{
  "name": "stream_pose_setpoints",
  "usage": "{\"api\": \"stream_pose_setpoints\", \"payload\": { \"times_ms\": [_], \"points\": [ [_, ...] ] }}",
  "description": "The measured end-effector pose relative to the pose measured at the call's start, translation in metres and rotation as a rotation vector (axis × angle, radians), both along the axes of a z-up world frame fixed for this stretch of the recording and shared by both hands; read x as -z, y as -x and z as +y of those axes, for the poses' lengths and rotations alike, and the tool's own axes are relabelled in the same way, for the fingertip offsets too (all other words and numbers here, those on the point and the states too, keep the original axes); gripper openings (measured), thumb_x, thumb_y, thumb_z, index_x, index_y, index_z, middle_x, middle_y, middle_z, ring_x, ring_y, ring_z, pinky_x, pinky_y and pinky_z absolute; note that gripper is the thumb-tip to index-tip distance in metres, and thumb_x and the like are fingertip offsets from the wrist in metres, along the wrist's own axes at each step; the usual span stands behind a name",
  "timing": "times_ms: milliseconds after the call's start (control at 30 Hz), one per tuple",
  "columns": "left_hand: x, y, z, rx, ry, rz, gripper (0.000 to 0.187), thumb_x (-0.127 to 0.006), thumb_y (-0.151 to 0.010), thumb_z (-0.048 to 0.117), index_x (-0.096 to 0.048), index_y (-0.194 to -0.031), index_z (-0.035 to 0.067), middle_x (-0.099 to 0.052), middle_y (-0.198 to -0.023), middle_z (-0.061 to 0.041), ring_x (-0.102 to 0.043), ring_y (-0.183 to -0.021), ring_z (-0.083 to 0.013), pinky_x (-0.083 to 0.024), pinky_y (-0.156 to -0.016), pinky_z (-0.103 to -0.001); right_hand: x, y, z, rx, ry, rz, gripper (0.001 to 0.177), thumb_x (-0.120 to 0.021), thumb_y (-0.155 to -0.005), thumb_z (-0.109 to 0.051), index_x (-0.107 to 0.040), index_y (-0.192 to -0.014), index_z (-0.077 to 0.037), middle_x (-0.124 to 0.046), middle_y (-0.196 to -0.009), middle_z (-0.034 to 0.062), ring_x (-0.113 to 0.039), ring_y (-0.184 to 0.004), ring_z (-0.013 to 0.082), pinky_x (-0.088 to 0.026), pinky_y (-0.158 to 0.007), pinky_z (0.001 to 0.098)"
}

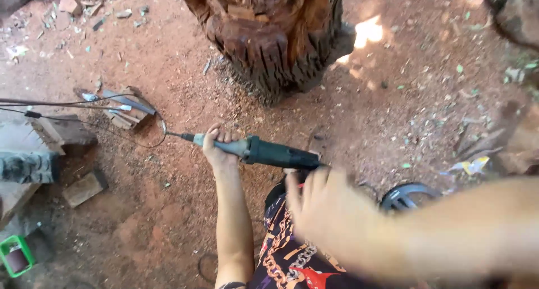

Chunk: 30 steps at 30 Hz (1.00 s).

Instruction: Carving a large wooden sculpture using a power die grinder

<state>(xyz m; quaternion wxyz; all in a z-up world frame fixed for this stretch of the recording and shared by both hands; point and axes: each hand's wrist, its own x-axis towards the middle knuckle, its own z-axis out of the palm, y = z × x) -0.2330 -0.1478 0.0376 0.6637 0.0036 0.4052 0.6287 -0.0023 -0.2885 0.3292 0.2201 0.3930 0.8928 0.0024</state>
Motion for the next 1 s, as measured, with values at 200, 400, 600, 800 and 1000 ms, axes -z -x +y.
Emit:
{"api": "stream_pose_setpoints", "payload": {
  "times_ms": [200,400,600,800,1000],
  "points": [
    [0.041,-0.001,0.008,0.029,0.035,-0.016,0.018,-0.058,-0.077,0.001,-0.064,-0.092,0.009,-0.043,-0.054,0.003,-0.043,-0.047,-0.0132,-0.04,-0.049,-0.029,-0.023,0.027,-0.048,-0.087,-0.338,0.213,0.046,-0.036,-0.095,-0.016,-0.062,-0.125,0.008,-0.066,-0.068,0.0334,-0.061,-0.048,0.0455,-0.044,-0.038,0.0527],
    [-0.003,-0.053,0.015,0.12,0.075,0.017,0.014,-0.056,-0.085,-0.001,-0.067,-0.086,0.008,-0.048,-0.052,0.005,-0.038,-0.047,-0.0066,-0.038,-0.049,-0.023,-0.025,0.016,-0.057,-0.023,-0.582,0.139,0.042,-0.052,-0.085,0.007,-0.063,-0.126,0.008,-0.065,-0.066,0.0255,-0.061,-0.043,0.0422,-0.04,-0.039,0.0481],
    [0.0,-0.102,0.033,0.249,-0.006,-0.024,0.011,-0.058,-0.081,0.004,-0.067,-0.083,0.009,-0.045,-0.055,0.004,-0.038,-0.049,-0.01,-0.041,-0.05,-0.028,-0.032,-0.021,-0.046,0.137,-0.804,0.152,0.034,-0.05,-0.103,-0.007,-0.072,-0.123,0.007,-0.061,-0.055,0.0206,-0.056,-0.045,0.0337,-0.038,-0.04,0.039],
    [0.002,-0.185,0.05,0.265,0.039,-0.188,0.012,-0.057,-0.074,0.005,-0.059,-0.083,0.013,-0.038,-0.054,0.004,-0.036,-0.048,-0.012,-0.036,-0.049,-0.03,0.048,-0.173,0.006,0.248,-0.011,0.495,0.048,-0.066,-0.076,-0.028,-0.062,-0.124,-0.023,-0.069,-0.081,-0.009,-0.065,-0.051,0.0185,-0.056,-0.036,0.0449],
    [-0.011,-0.275,0.08,0.341,-0.16,-0.385,0.022,-0.064,-0.08,0.01,-0.046,-0.07,0.02,-0.038,-0.056,0.006,-0.032,-0.052,-0.012,-0.037,-0.052,-0.029,0.244,-0.299,0.034,0.794,0.635,1.173,0.104,-0.075,-0.076,-0.025,-0.018,-0.162,-0.01,-0.022,-0.17,0.01,-0.027,-0.15,0.0185,-0.018,-0.123,0.0348]
  ]
}}
